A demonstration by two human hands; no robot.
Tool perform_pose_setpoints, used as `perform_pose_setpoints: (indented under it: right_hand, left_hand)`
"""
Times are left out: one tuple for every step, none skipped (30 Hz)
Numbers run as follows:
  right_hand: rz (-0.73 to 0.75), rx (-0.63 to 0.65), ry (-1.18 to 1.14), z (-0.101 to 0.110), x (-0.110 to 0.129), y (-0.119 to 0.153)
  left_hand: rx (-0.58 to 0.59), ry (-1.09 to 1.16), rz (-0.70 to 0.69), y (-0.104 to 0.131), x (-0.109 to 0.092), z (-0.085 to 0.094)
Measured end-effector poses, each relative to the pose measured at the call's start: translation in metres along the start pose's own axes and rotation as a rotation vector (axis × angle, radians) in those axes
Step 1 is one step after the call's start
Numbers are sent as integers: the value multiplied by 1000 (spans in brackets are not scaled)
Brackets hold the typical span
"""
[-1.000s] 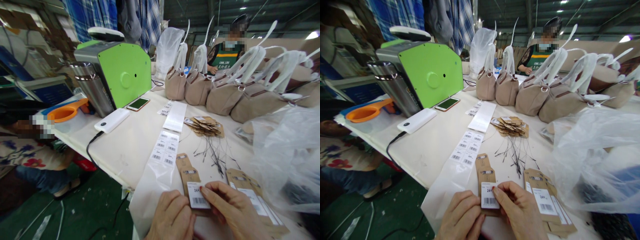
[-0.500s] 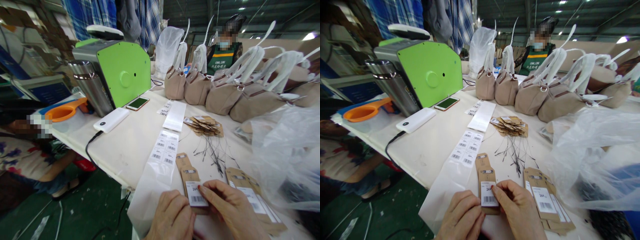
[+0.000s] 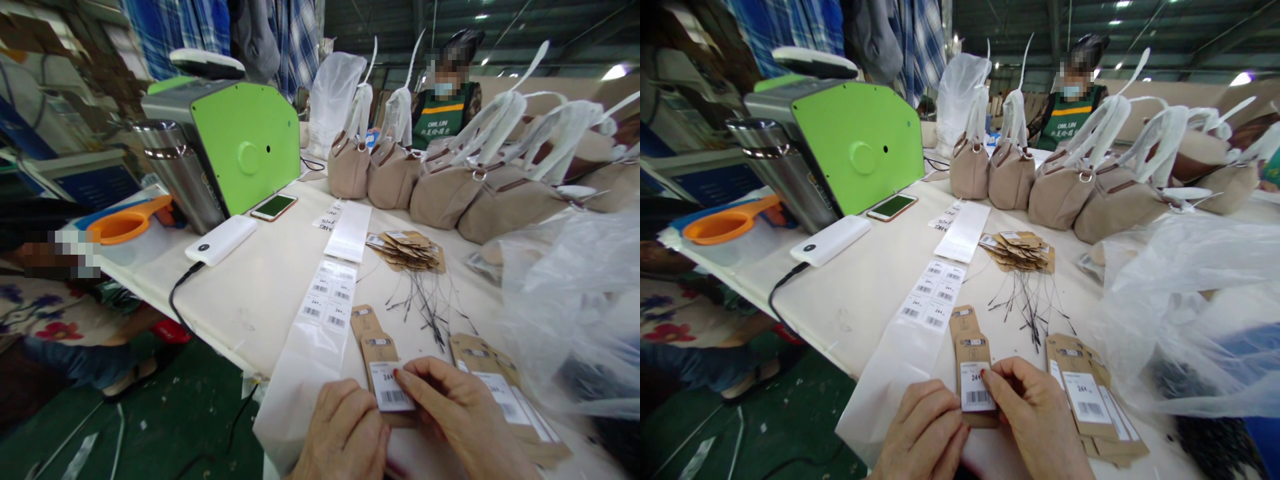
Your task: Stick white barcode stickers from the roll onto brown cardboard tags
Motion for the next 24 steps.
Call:
perform_pose_setpoints:
  right_hand:
    - [1,-2,7,0,1,0]
    - [1,-5,16,0,2,0]
    - [3,-9,23,1,2,1]
    - [4,-14,25,1,3,1]
    - [3,-15,28,1,2,1]
    - [-1,-13,37,1,2,1]
    - [-1,-12,50,1,2,1]
    - [3,-15,69,2,2,1]
    - [9,-20,91,2,2,1]
    - [16,-25,112,3,2,1]
    - [23,-31,130,3,2,1]
    - [28,-34,142,3,1,1]
    - [30,-36,151,4,1,1]
    - [31,-37,161,4,0,0]
    - [34,-41,169,4,0,0]
    - [38,-45,177,4,0,0]
    - [41,-51,186,5,0,0]
    - [44,-55,195,5,0,0]
    - [48,-56,206,5,1,-1]
    - [53,-56,216,5,1,-1]
    - [56,-56,227,5,2,-1]
    - [59,-56,237,5,2,-1]
    - [63,-57,245,5,2,-1]
    - [67,-58,252,5,2,-1]
  left_hand:
    - [1,1,1,0,0,0]
    - [2,1,-1,0,0,0]
    - [1,2,-2,-1,-1,0]
    - [-4,0,-6,-1,-1,1]
    - [-9,-4,-11,-1,-2,2]
    - [-10,-7,-14,-2,-2,2]
    - [-9,-9,-14,-2,-2,2]
    - [-3,-9,-9,-2,-2,2]
    - [-1,-7,-5,-2,-2,2]
    - [0,-7,-3,-2,-1,1]
    - [-1,-6,-1,-2,-1,1]
    - [-5,-6,-1,-2,-1,1]
    - [-10,-8,-3,-1,-1,2]
    - [-11,-9,-4,-1,-1,2]
    - [-9,-8,-5,-1,-1,2]
    - [-2,-6,-4,-1,0,1]
    - [2,-4,-5,0,0,1]
    - [6,-5,-5,0,0,0]
    - [9,-7,-6,1,0,0]
    - [8,-11,-7,2,0,0]
    - [7,-15,-8,2,0,0]
    - [7,-18,-8,3,0,0]
    - [8,-21,-8,3,0,-1]
    - [7,-23,-7,2,0,-1]
Point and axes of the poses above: each hand's wrist, its own y-axis away from the middle knuckle, its own z-axis out of the back of the hand, x = y × z, the point moved 8 cm from there along -y, towards the middle knuckle, and after that the axes turned 12 degrees about x, right-handed, at the moved point
